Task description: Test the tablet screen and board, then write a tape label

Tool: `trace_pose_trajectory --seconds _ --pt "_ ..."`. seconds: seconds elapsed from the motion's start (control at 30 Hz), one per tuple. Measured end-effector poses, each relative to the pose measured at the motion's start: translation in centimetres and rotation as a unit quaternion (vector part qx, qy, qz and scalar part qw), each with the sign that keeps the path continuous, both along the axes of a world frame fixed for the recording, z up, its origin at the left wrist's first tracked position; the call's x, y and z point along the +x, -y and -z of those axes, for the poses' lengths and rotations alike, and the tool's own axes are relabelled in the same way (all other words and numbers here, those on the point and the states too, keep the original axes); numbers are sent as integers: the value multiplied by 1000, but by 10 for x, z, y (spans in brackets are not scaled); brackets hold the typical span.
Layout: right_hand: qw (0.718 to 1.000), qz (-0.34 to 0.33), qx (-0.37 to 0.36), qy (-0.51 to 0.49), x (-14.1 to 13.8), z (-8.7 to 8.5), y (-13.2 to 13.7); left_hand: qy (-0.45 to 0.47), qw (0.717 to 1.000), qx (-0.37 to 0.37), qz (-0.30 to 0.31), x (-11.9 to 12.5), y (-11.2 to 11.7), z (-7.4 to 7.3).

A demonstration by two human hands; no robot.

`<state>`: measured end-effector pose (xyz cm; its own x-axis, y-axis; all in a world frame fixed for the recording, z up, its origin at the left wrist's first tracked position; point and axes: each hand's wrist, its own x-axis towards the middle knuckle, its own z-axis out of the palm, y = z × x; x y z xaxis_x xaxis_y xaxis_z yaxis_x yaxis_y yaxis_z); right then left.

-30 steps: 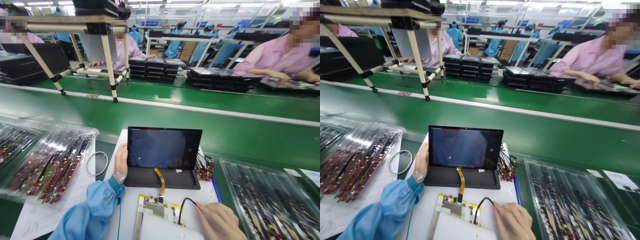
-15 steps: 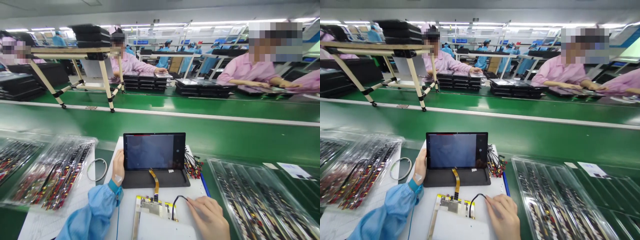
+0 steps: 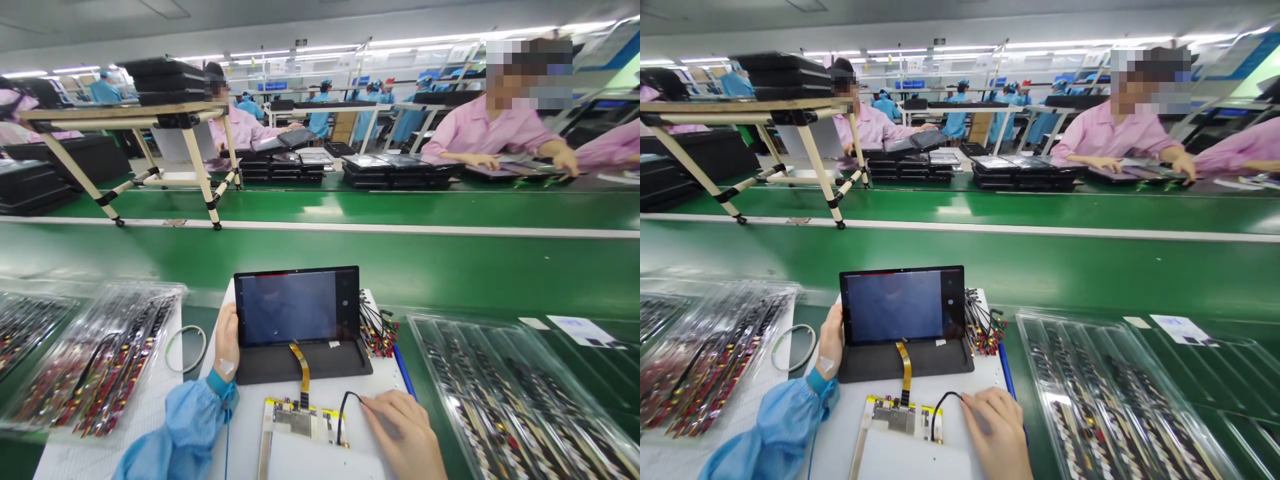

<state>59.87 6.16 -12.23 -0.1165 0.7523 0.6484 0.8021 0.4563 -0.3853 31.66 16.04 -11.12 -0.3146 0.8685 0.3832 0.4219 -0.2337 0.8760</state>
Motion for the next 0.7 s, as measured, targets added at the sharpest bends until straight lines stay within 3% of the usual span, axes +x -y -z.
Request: trace_pose_trajectory --seconds 0.13,0.27,0.37,0.43,0.5,0.57,0.63,0.7 --pt "1000 -7 -16 16 0 3 -1 8 998 40 -47 -1 3 4" --pt "999 0 -13 38 3 4 1 10 991 119 -55 0 14 -8" --pt "999 4 8 52 7 1 1 -4 989 150 7 8 34 -26" --pt "999 17 16 48 7 -4 -1 -52 979 160 116 19 51 -34" --pt "999 32 9 30 4 -9 -9 -156 928 190 279 30 66 -34" --pt "999 42 -11 9 -1 -14 -22 -267 853 211 396 40 76 -25" --pt "998 50 -23 -5 -8 -21 -39 -344 805 194 442 44 82 -9" --pt "998 57 -15 -1 -16 -27 -58 -400 775 153 464 44 84 10"
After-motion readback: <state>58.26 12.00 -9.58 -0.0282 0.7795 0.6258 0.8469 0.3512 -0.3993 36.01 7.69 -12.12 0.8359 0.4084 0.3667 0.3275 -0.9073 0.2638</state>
